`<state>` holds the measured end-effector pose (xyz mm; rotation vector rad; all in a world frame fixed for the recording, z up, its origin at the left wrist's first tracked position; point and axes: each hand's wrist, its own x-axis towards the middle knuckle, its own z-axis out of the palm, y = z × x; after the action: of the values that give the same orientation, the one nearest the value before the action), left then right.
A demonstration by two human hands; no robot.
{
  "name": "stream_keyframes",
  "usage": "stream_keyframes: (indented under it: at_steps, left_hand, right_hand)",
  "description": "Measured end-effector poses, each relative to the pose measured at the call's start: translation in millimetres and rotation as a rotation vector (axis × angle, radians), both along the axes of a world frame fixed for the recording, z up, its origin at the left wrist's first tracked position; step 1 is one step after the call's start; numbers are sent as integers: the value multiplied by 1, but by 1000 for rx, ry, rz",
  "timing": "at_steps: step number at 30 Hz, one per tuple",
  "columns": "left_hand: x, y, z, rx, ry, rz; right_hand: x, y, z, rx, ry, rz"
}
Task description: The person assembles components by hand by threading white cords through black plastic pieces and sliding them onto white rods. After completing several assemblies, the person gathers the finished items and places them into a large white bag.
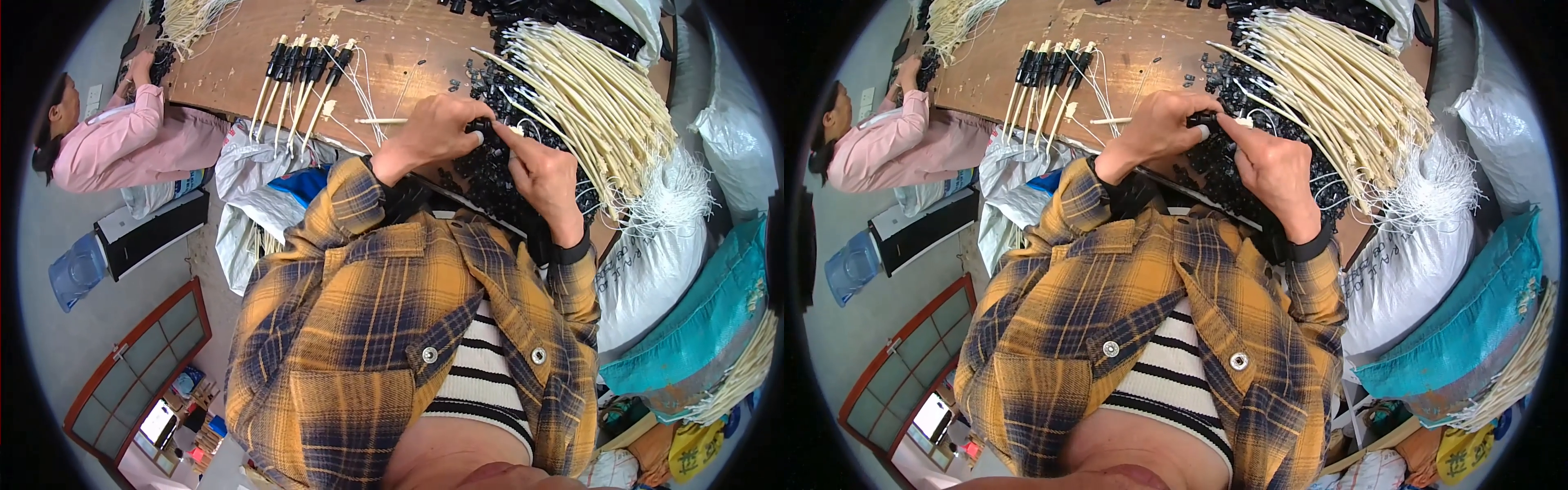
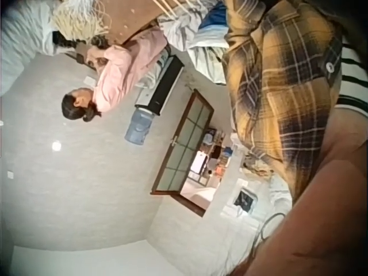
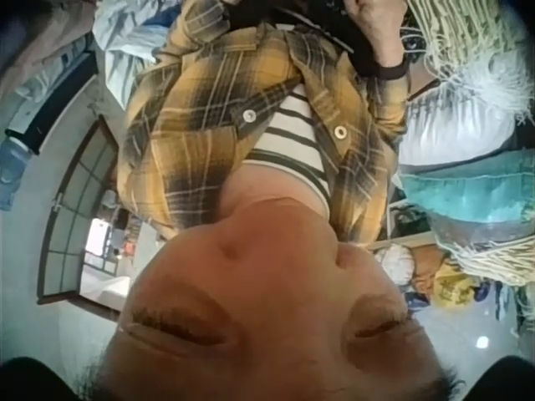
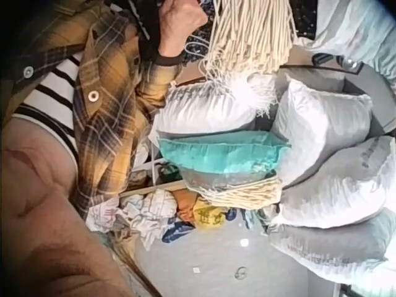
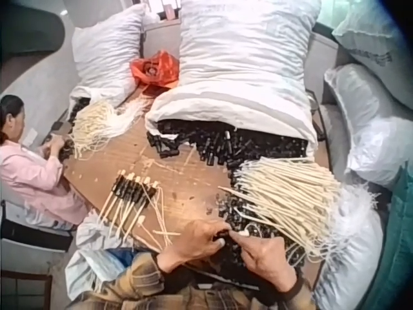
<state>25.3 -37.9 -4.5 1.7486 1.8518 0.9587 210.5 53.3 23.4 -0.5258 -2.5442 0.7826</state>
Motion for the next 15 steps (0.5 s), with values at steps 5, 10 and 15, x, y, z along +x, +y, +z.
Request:
stream_keyframes:
  at_steps: [5,10,15]
  left_hand:
    - [9,3,7,94,228,-35]
    - [-1,-6,5,167,313,59]
    - [-83,-24,10,451,412,428]
  right_hand:
    - [-14,-2,-7,-488,-75,-226]
    - [-31,-7,-12,-500,-48,-198]
    - [-37,0,6,99,308,-260]
